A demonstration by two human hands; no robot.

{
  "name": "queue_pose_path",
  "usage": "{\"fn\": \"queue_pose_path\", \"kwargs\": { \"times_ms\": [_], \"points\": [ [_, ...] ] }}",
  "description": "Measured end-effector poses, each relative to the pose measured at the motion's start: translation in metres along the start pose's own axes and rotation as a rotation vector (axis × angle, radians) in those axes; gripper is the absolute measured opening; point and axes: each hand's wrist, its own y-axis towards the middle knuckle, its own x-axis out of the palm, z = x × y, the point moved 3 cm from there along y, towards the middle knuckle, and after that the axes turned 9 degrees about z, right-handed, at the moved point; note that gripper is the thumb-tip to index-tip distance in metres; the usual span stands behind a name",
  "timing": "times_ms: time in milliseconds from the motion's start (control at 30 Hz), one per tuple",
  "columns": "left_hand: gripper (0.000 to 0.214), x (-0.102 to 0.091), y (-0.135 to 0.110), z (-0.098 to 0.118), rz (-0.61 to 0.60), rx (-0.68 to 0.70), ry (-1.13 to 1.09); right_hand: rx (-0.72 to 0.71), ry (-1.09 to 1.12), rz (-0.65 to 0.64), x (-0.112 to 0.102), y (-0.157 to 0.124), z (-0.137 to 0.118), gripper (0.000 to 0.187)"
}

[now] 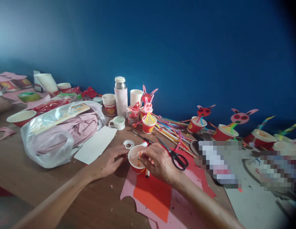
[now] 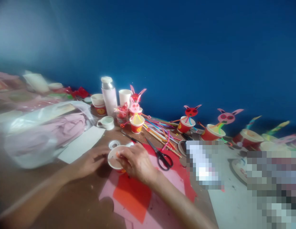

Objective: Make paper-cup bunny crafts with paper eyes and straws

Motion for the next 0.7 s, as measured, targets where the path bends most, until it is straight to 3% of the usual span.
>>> {"fn": "queue_pose_path", "kwargs": {
  "times_ms": [267,533,700],
  "points": [
    [0.040,0.0016,-0.0031,-0.0044,-0.016,0.029,-0.013,0.024,0.033,0.034,-0.0008,0.0020,-0.0008,0.004],
    [0.045,0.0002,-0.0052,-0.0001,-0.038,0.051,-0.004,-0.042,0.028,0.015,-0.0027,0.0019,-0.0022,0.004],
    [0.043,-0.0009,-0.0014,0.0039,-0.069,0.050,0.001,0.039,0.048,-0.042,-0.0048,0.0063,-0.0007,0.004]
  ]
}}
